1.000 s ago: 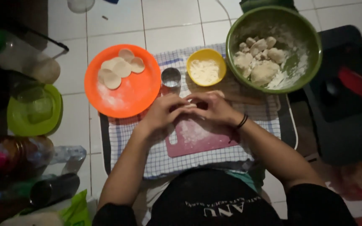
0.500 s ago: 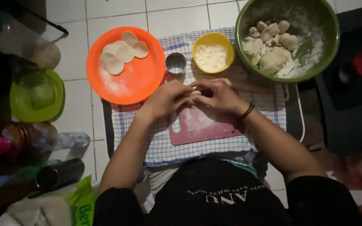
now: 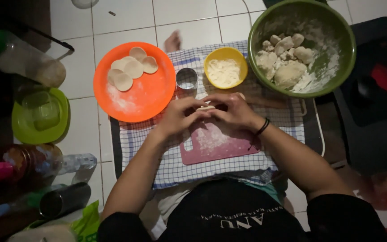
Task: Manually shaping dumplings by placing filling on dough circles and pleating the edges to seal them.
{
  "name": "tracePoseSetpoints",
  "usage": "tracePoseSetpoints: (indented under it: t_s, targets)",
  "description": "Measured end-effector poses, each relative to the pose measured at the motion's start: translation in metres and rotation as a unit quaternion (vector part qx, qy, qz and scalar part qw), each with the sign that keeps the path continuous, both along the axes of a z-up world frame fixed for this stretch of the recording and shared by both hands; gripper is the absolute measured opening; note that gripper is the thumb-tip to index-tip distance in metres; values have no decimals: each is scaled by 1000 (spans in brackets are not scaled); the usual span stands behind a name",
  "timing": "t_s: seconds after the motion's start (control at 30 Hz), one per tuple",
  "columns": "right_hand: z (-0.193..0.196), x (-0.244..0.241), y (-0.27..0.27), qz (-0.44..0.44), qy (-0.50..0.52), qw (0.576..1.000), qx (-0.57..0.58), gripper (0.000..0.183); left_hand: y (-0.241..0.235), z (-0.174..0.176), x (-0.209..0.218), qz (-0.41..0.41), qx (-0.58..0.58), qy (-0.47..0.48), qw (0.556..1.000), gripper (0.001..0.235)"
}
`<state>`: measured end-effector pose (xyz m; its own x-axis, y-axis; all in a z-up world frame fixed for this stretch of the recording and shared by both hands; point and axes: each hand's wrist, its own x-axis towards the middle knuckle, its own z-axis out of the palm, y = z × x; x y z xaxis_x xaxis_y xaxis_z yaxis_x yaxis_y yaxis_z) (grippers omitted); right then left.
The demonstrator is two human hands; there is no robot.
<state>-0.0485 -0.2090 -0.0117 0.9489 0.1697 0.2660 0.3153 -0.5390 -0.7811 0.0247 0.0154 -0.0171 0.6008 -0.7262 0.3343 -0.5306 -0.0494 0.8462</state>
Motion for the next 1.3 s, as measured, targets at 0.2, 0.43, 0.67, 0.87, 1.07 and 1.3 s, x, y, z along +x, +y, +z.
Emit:
tracePoseSetpoints:
  t_s: [0.2, 0.43, 0.67, 0.87, 1.07, 1.3]
  targets:
    - [-5, 3, 1, -14, -2, 999, 49, 39, -6, 0, -4, 61, -51, -21, 997, 23]
    - [1, 2, 6, -44, 4, 995, 92, 22, -27, 25, -39, 201, -75, 208, 954, 21]
    - [7, 1, 9, -39, 16, 997, 66, 21, -31, 24, -33, 203, -178, 353, 896, 11]
    - [8, 1, 5, -22, 13, 999, 37, 18, -25, 9, -27, 154, -146, 141, 967, 10]
    - [11, 0, 3, 7, -18, 999, 32, 7, -23, 2, -20, 150, -145, 83, 974, 11]
    - [10, -1, 5, 8, -22, 998, 59, 3, -23, 14, -26, 161, -108, 95, 976, 9]
